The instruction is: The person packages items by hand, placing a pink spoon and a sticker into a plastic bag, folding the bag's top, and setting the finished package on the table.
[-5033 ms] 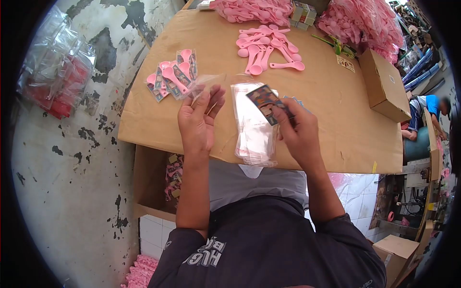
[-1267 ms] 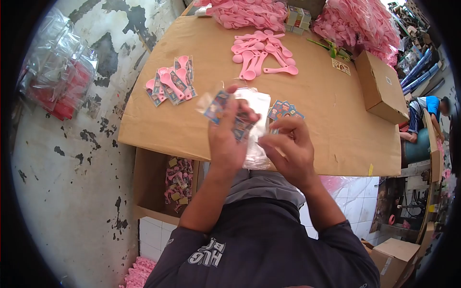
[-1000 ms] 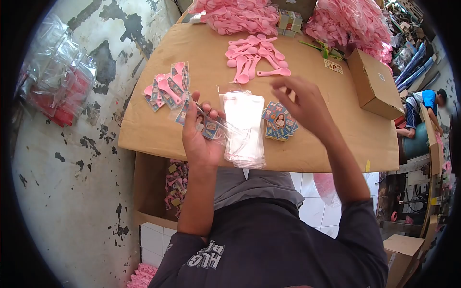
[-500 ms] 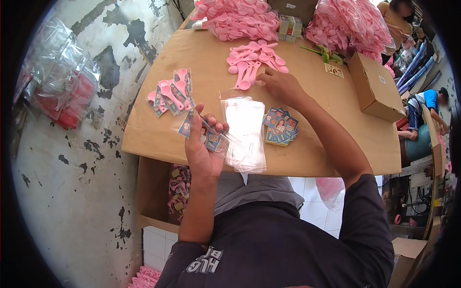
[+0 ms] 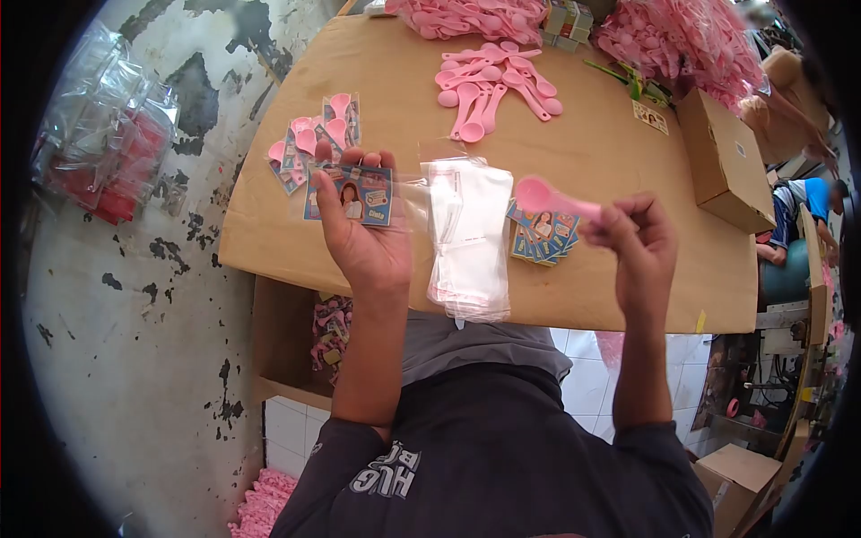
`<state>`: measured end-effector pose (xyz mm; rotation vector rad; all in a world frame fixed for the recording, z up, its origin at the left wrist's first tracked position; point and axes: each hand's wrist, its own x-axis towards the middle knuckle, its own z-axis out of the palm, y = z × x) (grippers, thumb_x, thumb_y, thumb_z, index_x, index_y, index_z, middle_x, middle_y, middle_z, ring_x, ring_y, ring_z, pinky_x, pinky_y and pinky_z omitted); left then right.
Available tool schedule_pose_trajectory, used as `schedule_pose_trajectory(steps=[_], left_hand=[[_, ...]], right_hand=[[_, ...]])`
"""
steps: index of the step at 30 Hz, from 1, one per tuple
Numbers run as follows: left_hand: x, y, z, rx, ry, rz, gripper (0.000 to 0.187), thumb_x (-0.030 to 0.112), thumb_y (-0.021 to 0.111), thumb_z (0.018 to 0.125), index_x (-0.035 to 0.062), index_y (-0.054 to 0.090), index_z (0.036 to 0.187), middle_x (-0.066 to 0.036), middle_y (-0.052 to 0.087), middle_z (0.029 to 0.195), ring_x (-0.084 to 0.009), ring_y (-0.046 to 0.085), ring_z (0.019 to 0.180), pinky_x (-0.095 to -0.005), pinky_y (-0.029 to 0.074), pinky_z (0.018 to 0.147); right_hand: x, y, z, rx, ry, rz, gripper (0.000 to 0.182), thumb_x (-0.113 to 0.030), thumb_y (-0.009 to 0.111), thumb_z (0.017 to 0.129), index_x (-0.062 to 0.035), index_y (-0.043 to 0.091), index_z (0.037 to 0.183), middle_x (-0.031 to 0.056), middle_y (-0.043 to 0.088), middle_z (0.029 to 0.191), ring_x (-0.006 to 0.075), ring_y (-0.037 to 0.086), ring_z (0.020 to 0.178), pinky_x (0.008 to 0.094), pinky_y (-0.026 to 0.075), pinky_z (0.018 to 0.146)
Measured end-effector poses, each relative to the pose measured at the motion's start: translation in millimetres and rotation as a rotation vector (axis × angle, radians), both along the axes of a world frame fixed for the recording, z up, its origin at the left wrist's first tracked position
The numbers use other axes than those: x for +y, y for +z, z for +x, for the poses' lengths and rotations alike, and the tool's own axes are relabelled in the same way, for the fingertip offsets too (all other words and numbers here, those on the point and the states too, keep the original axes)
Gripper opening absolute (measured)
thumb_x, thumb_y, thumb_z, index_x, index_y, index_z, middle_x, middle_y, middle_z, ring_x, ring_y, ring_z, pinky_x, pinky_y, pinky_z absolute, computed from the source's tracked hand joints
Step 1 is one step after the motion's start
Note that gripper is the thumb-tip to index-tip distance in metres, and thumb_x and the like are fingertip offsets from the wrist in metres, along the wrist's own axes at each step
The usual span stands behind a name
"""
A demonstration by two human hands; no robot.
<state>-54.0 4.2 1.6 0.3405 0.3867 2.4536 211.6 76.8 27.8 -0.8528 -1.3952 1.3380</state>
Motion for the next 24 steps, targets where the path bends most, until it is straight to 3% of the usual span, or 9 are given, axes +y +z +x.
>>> schedule_pose_trajectory(steps=[1,7,12,15,16,19,23,24], left_hand=[[0.7,-0.4,0.2,0.03,-0.005,0.019,0.041,0.032,0.057,0.105,0.0085,0.05,0.138,-0.009,0.066,0.109,-0.0208,0.066,0.098,-0.0437,0.052,0.103],[5.2,-2.8,23.6,0.068,-0.143,0.046,0.046,0.034,0.056,0.105,0.0084,0.044,0.142,-0.011,0.066,0.108,-0.0227,0.066,0.099,-0.0457,0.051,0.105],[3.7,-0.8,45.4,0.074,-0.278,0.0,0.049,0.037,0.054,0.106,0.0078,0.041,0.143,-0.01,0.064,0.103,-0.0199,0.065,0.096,-0.0458,0.052,0.103],[2.6,-2.2,53.3,-0.015,-0.384,0.009,0.049,0.037,0.054,0.106,0.0078,0.041,0.143,-0.009,0.063,0.103,-0.0189,0.065,0.095,-0.0452,0.053,0.101],[1.7,-2.3,56.7,-0.017,-0.391,0.011,0.049,0.037,0.054,0.106,0.0078,0.041,0.143,-0.009,0.063,0.103,-0.0189,0.065,0.095,-0.0452,0.053,0.101],[-2.7,1.5,66.2,-0.041,-0.535,-0.038,0.047,0.032,0.051,0.108,0.0059,0.042,0.145,-0.006,0.058,0.104,-0.0172,0.062,0.095,-0.0382,0.054,0.099],[-3.4,-5.3,69.3,-0.066,-0.627,-0.052,0.043,0.028,0.047,0.109,0.0061,0.042,0.146,-0.006,0.059,0.106,-0.0167,0.063,0.097,-0.0373,0.055,0.097],[-3.5,-6.4,69.0,-0.066,-0.633,-0.053,0.043,0.028,0.047,0.109,0.0061,0.042,0.146,-0.006,0.059,0.106,-0.0167,0.063,0.097,-0.0373,0.055,0.097]], right_hand=[[-7.3,-7.5,-3.8,0.052,0.022,-0.101,0.014,-0.008,0.069,0.097,0.0029,0.061,0.096,0.0086,0.069,0.088,0.0134,0.069,0.079,0.0256,0.055,0.069],[-32.0,-27.3,-46.0,0.171,0.099,-0.137,0.009,-0.007,0.069,0.097,-0.001,0.063,0.097,0.0071,0.069,0.086,0.0096,0.066,0.076,0.0241,0.05,0.067],[-35.8,-21.1,-53.6,0.228,0.391,-0.18,0.018,0.001,0.064,0.097,0.006,0.061,0.115,0.0122,0.071,0.108,0.0186,0.072,0.099,0.0329,0.058,0.09],[-39.3,-16.7,-51.0,0.212,0.421,-0.198,0.016,-0.001,0.065,0.097,0.0045,0.061,0.112,0.011,0.07,0.106,0.0167,0.071,0.098,0.0306,0.058,0.087],[-36.7,-23.3,-49.6,0.201,0.42,-0.157,0.021,-0.003,0.071,0.095,0.0012,0.06,0.112,0.0048,0.067,0.1,0.0111,0.066,0.088,0.0268,0.055,0.078],[-32.9,-38.1,-53.0,0.105,0.296,0.029,0.03,-0.007,0.078,0.091,-0.0017,0.059,0.113,-0.0007,0.061,0.1,0.0073,0.057,0.082,0.0244,0.05,0.071],[-35.8,-37.7,-60.4,0.124,0.216,0.09,0.044,-0.009,0.082,0.086,-0.0044,0.057,0.122,-0.0007,0.057,0.1,0.0074,0.052,0.082,0.0242,0.047,0.069],[-39.1,-27.9,-60.4,0.025,0.121,0.192,0.044,-0.01,0.084,0.083,-0.0057,0.06,0.12,0.0022,0.059,0.105,0.011,0.055,0.087,0.0262,0.048,0.073]])
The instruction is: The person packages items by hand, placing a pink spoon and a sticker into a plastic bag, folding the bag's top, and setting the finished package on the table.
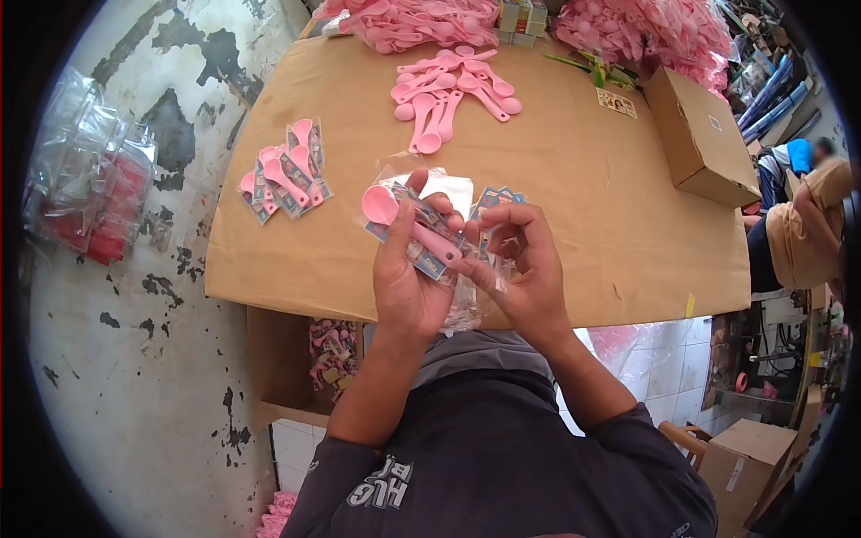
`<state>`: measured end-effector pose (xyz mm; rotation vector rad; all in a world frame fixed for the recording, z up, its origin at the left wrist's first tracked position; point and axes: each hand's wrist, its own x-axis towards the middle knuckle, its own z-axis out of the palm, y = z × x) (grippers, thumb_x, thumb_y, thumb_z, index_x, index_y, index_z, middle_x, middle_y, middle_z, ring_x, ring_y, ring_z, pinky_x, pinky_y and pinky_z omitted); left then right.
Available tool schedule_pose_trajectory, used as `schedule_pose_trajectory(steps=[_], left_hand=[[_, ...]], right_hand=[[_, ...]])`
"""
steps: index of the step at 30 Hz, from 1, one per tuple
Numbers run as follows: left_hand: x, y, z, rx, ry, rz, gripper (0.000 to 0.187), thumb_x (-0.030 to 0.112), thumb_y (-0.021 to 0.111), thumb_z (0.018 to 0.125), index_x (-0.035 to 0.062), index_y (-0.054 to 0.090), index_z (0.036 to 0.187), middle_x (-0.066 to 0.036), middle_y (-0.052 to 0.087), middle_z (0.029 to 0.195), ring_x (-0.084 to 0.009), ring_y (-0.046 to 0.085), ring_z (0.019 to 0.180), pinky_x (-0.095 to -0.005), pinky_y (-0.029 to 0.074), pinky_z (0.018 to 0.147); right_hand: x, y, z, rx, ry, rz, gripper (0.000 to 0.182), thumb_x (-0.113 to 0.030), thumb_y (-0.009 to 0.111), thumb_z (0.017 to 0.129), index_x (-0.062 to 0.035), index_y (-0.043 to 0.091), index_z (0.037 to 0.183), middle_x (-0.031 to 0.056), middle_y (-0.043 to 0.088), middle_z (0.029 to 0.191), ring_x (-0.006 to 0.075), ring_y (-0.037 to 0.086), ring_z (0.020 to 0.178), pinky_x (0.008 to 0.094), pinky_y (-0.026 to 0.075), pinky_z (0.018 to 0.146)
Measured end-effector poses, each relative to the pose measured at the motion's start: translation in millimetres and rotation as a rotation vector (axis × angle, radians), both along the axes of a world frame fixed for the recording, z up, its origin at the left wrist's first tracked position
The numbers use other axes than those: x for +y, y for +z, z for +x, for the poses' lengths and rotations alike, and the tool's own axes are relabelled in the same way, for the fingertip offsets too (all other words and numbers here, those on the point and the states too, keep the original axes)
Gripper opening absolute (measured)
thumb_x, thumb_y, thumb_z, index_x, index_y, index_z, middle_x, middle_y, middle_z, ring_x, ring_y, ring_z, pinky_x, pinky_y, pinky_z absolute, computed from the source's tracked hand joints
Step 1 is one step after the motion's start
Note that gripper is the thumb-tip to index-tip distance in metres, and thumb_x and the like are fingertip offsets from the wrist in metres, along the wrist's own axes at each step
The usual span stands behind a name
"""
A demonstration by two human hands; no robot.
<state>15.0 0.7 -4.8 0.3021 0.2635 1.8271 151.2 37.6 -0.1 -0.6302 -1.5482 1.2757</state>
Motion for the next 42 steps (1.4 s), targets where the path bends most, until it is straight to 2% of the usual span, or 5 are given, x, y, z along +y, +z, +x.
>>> schedule_pose_trajectory(steps=[4,19,27,34,42], left_hand=[[2.1,-3.1,-7.8,0.025,-0.051,-0.034,0.043,0.024,0.047,0.109,0.0059,0.042,0.147,-0.009,0.062,0.123,-0.0197,0.064,0.111,-0.0395,0.054,0.102],[-1.2,23.9,2.7,0.137,-0.318,-0.166,0.051,0.031,0.045,0.108,0.0017,0.036,0.15,-0.021,0.049,0.146,-0.0327,0.044,0.141,-0.049,0.038,0.117],[-1.6,22.1,-14.0,0.523,-0.194,0.022,0.059,0.033,0.045,0.108,-0.0023,0.031,0.153,-0.026,0.048,0.149,-0.0289,0.049,0.138,-0.0436,0.034,0.117],[-9.3,30.6,-1.2,0.924,-0.014,-0.114,0.035,0.009,0.059,0.103,-0.0062,0.055,0.134,-0.021,0.071,0.119,-0.0159,0.069,0.105,-0.0283,0.056,0.089],[-13.5,25.9,13.9,1.177,0.106,-0.131,0.043,0.009,0.059,0.102,0.0027,0.041,0.14,-0.019,0.073,0.112,-0.0171,0.073,0.097,-0.0268,0.056,0.072]], right_hand=[[11.0,6.1,15.1,-0.238,-0.131,0.69,0.037,-0.015,0.086,0.076,-0.0105,0.073,0.11,0.011,0.063,0.124,0.0248,0.06,0.105,0.0344,0.05,0.084],[26.5,28.0,25.8,-0.402,0.007,0.81,0.037,-0.004,0.072,0.079,-0.0259,0.079,0.108,0.0123,0.053,0.149,0.0364,0.043,0.141,0.0462,0.043,0.11],[25.9,33.4,32.9,-0.099,-0.014,0.244,0.044,-0.005,0.078,0.084,-0.0045,0.066,0.127,0.0065,0.073,0.1,0.0139,0.066,0.087,0.028,0.051,0.077],[19.3,23.5,30.5,-0.114,0.094,-0.093,0.058,-0.007,0.077,0.089,-0.0042,0.051,0.141,0.0042,0.07,0.088,0.0084,0.064,0.075,0.0224,0.049,0.069],[33.6,31.3,21.4,-0.351,-0.398,0.763,0.031,-0.004,0.078,0.078,-0.006,0.072,0.109,0.0125,0.065,0.113,0.0291,0.061,0.097,0.0387,0.052,0.076]])
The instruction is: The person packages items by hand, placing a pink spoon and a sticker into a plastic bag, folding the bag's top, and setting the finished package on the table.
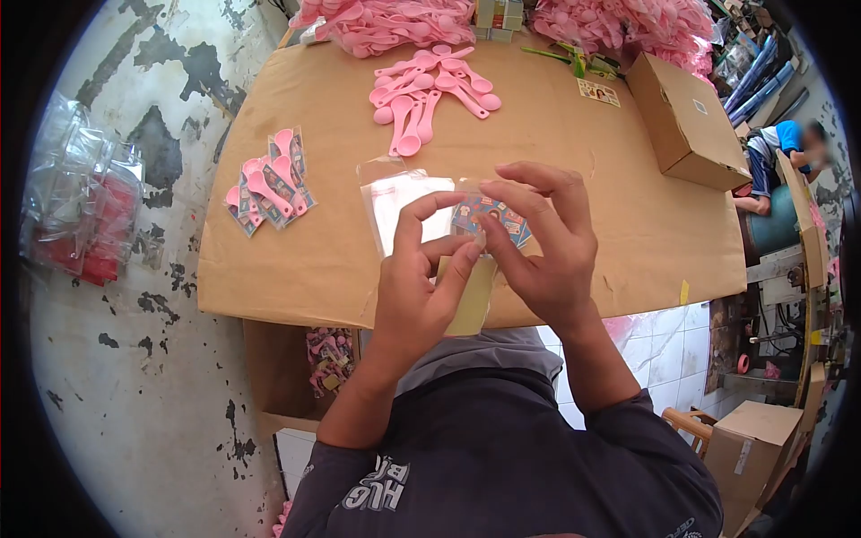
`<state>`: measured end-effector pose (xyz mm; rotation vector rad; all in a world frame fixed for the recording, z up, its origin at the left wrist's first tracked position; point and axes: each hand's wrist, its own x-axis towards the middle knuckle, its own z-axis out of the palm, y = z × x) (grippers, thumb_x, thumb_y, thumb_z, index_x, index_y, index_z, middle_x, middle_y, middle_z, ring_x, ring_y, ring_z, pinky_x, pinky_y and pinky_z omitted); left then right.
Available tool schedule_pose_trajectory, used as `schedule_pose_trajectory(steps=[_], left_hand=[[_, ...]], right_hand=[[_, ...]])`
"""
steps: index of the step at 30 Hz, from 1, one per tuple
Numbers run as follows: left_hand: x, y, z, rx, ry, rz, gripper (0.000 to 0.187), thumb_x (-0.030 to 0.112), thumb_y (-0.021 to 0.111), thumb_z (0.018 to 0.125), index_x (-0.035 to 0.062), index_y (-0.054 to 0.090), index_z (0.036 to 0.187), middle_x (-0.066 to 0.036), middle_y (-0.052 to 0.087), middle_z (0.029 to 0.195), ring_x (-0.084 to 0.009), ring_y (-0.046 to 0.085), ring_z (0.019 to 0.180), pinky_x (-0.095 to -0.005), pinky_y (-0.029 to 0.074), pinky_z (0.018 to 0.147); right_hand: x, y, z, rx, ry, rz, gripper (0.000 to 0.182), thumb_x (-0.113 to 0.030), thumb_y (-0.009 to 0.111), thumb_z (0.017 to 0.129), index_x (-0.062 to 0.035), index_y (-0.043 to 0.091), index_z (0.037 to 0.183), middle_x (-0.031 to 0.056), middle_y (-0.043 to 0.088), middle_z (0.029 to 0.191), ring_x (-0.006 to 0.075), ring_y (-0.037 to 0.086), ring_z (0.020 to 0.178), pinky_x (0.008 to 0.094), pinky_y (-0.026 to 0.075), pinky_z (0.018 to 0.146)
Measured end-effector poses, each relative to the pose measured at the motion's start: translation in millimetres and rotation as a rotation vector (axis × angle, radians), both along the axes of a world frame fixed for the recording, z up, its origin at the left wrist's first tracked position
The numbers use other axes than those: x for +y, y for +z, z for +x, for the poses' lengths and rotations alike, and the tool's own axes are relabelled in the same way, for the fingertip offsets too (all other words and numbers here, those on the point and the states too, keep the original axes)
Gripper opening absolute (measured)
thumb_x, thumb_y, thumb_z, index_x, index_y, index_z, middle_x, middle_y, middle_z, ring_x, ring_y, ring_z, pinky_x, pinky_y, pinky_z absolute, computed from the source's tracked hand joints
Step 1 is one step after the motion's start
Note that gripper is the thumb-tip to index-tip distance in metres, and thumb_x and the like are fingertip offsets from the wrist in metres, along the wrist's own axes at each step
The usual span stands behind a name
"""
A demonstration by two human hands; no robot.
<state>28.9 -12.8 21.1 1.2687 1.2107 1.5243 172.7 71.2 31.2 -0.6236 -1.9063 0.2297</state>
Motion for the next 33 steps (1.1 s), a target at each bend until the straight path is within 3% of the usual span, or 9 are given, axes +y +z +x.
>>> schedule_pose_trajectory(steps=[2,3,15,20,22,25,27,30,33], left_hand=[[-3.9,7.4,1.5,0.087,0.001,-0.006,0.045,0.0,0.06,0.1,-0.0034,0.04,0.14,-0.012,0.05,0.137,-0.0194,0.071,0.106,-0.026,0.056,0.081],[-3.6,6.2,0.9,0.088,0.002,-0.007,0.045,0.0,0.06,0.1,-0.0034,0.04,0.14,-0.012,0.05,0.137,-0.0194,0.071,0.106,-0.026,0.056,0.081],[-5.2,5.1,-1.9,0.223,-0.107,-0.052,0.048,-0.001,0.058,0.1,-0.0033,0.04,0.144,-0.014,0.06,0.129,-0.0195,0.071,0.105,-0.028,0.054,0.086],[-7.4,13.0,-4.7,0.309,-0.117,-0.155,0.045,0.012,0.058,0.104,-0.0021,0.041,0.142,-0.017,0.073,0.114,-0.0174,0.071,0.1,-0.0273,0.053,0.085],[-7.1,4.1,-5.5,0.177,-0.119,-0.129,0.04,0.014,0.058,0.104,-0.0019,0.043,0.138,-0.019,0.074,0.114,-0.0171,0.07,0.1,-0.0277,0.053,0.085],[-6.7,0.0,-7.2,-0.058,-0.111,-0.116,0.031,0.015,0.057,0.105,-0.0018,0.046,0.129,-0.022,0.073,0.115,-0.017,0.07,0.101,-0.0291,0.054,0.087],[-4.2,0.4,-7.0,-0.162,-0.103,-0.127,0.027,0.015,0.056,0.105,-0.0019,0.047,0.124,-0.022,0.073,0.115,-0.0172,0.07,0.101,-0.0301,0.054,0.088],[-0.4,0.8,-5.4,-0.249,-0.055,-0.052,0.022,0.014,0.057,0.105,-0.001,0.048,0.117,-0.023,0.072,0.116,-0.0197,0.071,0.1,-0.0319,0.056,0.089],[3.0,1.1,-6.0,-0.255,-0.032,0.011,0.019,0.014,0.059,0.104,-0.0011,0.052,0.114,-0.024,0.069,0.122,-0.0223,0.07,0.105,-0.033,0.055,0.091]], right_hand=[[0.7,0.4,-2.7,-0.03,-0.024,0.049,0.032,-0.003,0.078,0.077,-0.0065,0.072,0.108,0.0109,0.066,0.111,0.0279,0.061,0.097,0.0382,0.052,0.075],[1.4,-0.7,-3.8,-0.025,-0.034,0.068,0.031,-0.002,0.078,0.076,-0.0064,0.073,0.106,0.01,0.066,0.11,0.0276,0.061,0.095,0.0381,0.052,0.074],[5.8,-9.0,-1.4,-0.001,-0.061,0.082,0.023,0.002,0.076,0.074,-0.0047,0.071,0.095,0.0079,0.068,0.1,0.0267,0.062,0.09,0.0369,0.052,0.072],[12.5,-9.6,8.5,0.108,-0.089,-0.094,0.017,0.003,0.072,0.082,-0.0025,0.068,0.097,0.0109,0.068,0.1,0.0265,0.065,0.095,0.0363,0.054,0.08],[29.0,-17.8,17.2,0.597,0.056,-0.38,0.009,0.002,0.065,0.091,-0.0006,0.064,0.099,0.0126,0.068,0.101,0.0235,0.067,0.095,0.0359,0.055,0.086],[31.7,-3.4,30.5,0.96,0.249,-0.585,0.003,0.002,0.058,0.095,0.0005,0.06,0.097,0.0128,0.067,0.101,0.019,0.068,0.09,0.0353,0.055,0.087],[28.2,-8.9,39.9,0.961,0.255,-0.583,0.005,0.004,0.055,0.095,0.0003,0.058,0.093,0.0131,0.067,0.099,0.0187,0.068,0.087,0.0347,0.054,0.086],[18.6,-21.7,44.8,0.656,0.565,-0.762,0.01,0.004,0.052,0.095,-0.0003,0.061,0.093,0.0066,0.063,0.091,0.0089,0.058,0.072,0.0207,0.048,0.064],[-7.7,-10.8,24.7,0.47,0.452,-0.933,0.013,0.002,0.055,0.095,0.0,0.066,0.101,0.0044,0.064,0.091,0.0051,0.056,0.07,0.017,0.043,0.057]])
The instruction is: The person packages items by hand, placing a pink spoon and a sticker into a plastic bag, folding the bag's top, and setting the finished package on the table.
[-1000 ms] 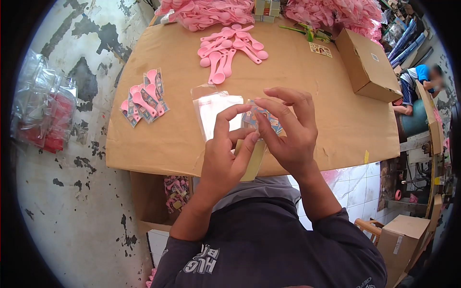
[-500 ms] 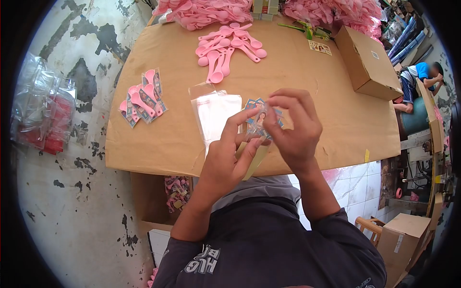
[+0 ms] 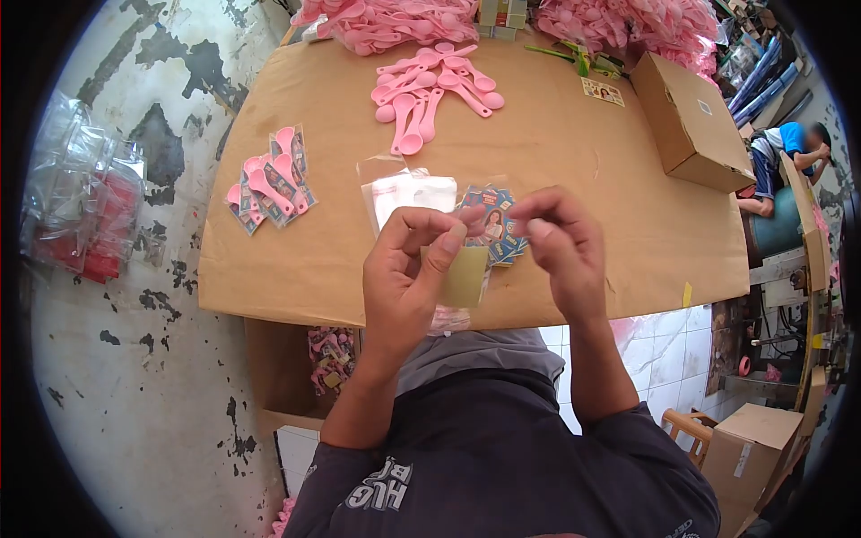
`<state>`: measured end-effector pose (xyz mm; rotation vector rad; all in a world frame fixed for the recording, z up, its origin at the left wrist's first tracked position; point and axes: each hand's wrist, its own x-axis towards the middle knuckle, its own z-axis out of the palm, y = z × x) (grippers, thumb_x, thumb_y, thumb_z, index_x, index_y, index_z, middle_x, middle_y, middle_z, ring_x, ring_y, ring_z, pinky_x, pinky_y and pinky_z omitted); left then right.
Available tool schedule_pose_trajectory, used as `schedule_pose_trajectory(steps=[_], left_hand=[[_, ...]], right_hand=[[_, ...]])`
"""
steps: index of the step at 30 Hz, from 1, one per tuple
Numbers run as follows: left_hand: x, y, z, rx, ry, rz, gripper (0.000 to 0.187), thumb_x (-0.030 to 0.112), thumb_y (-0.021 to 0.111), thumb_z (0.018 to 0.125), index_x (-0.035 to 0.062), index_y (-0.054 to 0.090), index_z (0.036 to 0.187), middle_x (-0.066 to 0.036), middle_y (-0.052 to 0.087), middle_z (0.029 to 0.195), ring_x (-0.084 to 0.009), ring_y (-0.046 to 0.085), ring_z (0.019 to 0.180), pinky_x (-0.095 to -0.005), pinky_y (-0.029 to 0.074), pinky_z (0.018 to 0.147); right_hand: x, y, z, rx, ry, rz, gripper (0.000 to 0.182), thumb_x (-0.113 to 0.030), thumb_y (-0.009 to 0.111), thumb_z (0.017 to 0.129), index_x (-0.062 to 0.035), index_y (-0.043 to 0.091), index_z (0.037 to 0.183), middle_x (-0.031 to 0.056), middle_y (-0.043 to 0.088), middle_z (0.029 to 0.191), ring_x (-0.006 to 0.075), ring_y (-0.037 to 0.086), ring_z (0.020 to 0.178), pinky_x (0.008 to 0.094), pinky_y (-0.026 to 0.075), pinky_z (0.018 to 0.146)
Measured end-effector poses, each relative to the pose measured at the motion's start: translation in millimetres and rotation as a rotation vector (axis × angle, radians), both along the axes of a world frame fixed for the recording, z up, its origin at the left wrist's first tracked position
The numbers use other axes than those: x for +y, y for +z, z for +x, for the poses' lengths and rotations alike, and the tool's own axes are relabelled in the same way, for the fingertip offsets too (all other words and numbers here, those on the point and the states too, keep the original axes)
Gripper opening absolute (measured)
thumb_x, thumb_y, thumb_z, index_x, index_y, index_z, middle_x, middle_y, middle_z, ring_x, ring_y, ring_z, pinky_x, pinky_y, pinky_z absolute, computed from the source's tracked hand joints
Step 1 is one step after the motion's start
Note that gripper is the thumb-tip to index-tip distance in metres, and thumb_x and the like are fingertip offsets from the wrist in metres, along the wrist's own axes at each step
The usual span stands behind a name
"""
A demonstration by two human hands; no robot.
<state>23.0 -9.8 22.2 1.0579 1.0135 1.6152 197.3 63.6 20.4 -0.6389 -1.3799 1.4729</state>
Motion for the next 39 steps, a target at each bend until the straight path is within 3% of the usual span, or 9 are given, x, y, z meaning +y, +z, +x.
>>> schedule_pose_trajectory(steps=[2,6,8,18,26,30,33,35,39], left_hand=[[1.6,-2.8,0.0,0.045,0.056,0.075,0.014,0.01,0.06,0.103,-0.0022,0.058,0.11,-0.021,0.066,0.125,-0.0181,0.063,0.118,-0.0321,0.054,0.094],[2.4,-8.6,-2.0,0.045,0.052,0.106,0.015,0.008,0.062,0.101,-0.0031,0.061,0.111,-0.019,0.064,0.127,-0.0181,0.061,0.12,-0.0328,0.052,0.097],[-0.2,-10.4,-6.7,0.043,0.048,0.063,0.021,0.01,0.064,0.1,-0.0047,0.063,0.116,-0.017,0.07,0.117,-0.0172,0.067,0.109,-0.0315,0.054,0.094],[-2.6,-2.4,-7.7,0.072,0.056,-0.02,0.024,0.004,0.064,0.099,-0.0067,0.063,0.121,-0.017,0.075,0.103,-0.0181,0.072,0.098,-0.0294,0.058,0.087],[-9.5,-13.6,-17.7,0.065,-0.001,0.091,0.011,-0.003,0.058,0.099,-0.004,0.064,0.108,-0.008,0.073,0.097,-0.0056,0.064,0.086,-0.0196,0.049,0.076],[-7.1,-13.9,-14.8,0.021,0.009,0.141,0.011,-0.004,0.057,0.098,-0.0042,0.063,0.107,-0.009,0.073,0.098,-0.0065,0.065,0.087,-0.0207,0.05,0.076],[-7.5,-9.7,-14.1,-0.054,-0.033,0.136,0.009,-0.004,0.058,0.097,-0.0038,0.062,0.105,-0.01,0.072,0.101,-0.0079,0.066,0.09,-0.0214,0.051,0.078],[-9.7,-10.0,-14.1,0.154,0.015,0.148,0.011,-0.002,0.062,0.097,-0.0038,0.062,0.108,-0.012,0.072,0.108,-0.0104,0.068,0.094,-0.023,0.053,0.08],[-7.1,-1.9,1.7,0.134,0.091,0.12,0.018,-0.003,0.068,0.093,-0.0034,0.06,0.109,-0.015,0.071,0.105,-0.0165,0.07,0.098,-0.028,0.056,0.084]], right_hand=[[-3.4,-4.9,-10.0,-0.058,0.048,0.072,0.013,-0.001,0.058,0.096,0.0002,0.067,0.105,0.0035,0.065,0.092,0.005,0.057,0.071,0.0171,0.044,0.058],[-4.1,-10.1,-11.4,-0.125,0.104,0.078,0.016,-0.011,0.066,0.099,0.0,0.069,0.109,0.0016,0.069,0.095,0.0051,0.063,0.08,0.0183,0.049,0.063],[-1.7,-7.2,-9.2,-0.118,0.107,0.047,0.016,-0.013,0.067,0.099,-0.0003,0.069,0.109,0.0008,0.069,0.094,0.0052,0.064,0.082,0.0189,0.05,0.064],[1.4,6.6,2.0,-0.107,0.164,0.025,0.014,-0.008,0.066,0.099,-0.0012,0.069,0.111,0.003,0.07,0.102,0.0072,0.066,0.091,0.0211,0.053,0.068],[7.6,5.5,9.8,-0.066,0.18,0.217,0.014,0.005,0.062,0.093,-0.0002,0.074,0.099,0.0055,0.063,0.096,0.0121,0.061,0.088,0.025,0.048,0.075],[9.7,8.8,11.5,-0.142,0.167,0.326,0.016,0.007,0.062,0.087,0.0011,0.074,0.095,0.0067,0.062,0.096,0.0134,0.059,0.086,0.0258,0.046,0.076],[8.1,11.5,11.1,-0.063,0.181,0.222,0.009,0.003,0.063,0.09,0.0014,0.072,0.092,0.0048,0.062,0.093,0.0104,0.058,0.084,0.0237,0.046,0.073],[7.1,6.1,8.8,-0.071,0.167,0.213,0.005,0.001,0.064,0.091,0.0005,0.069,0.091,0.0037,0.062,0.094,0.0088,0.058,0.085,0.0224,0.046,0.071],[5.7,1.1,4.1,-0.115,0.141,0.154,0.009,-0.003,0.07,0.093,-0.0034,0.062,0.095,0.0003,0.062,0.097,0.0041,0.057,0.085,0.018,0.044,0.066]])
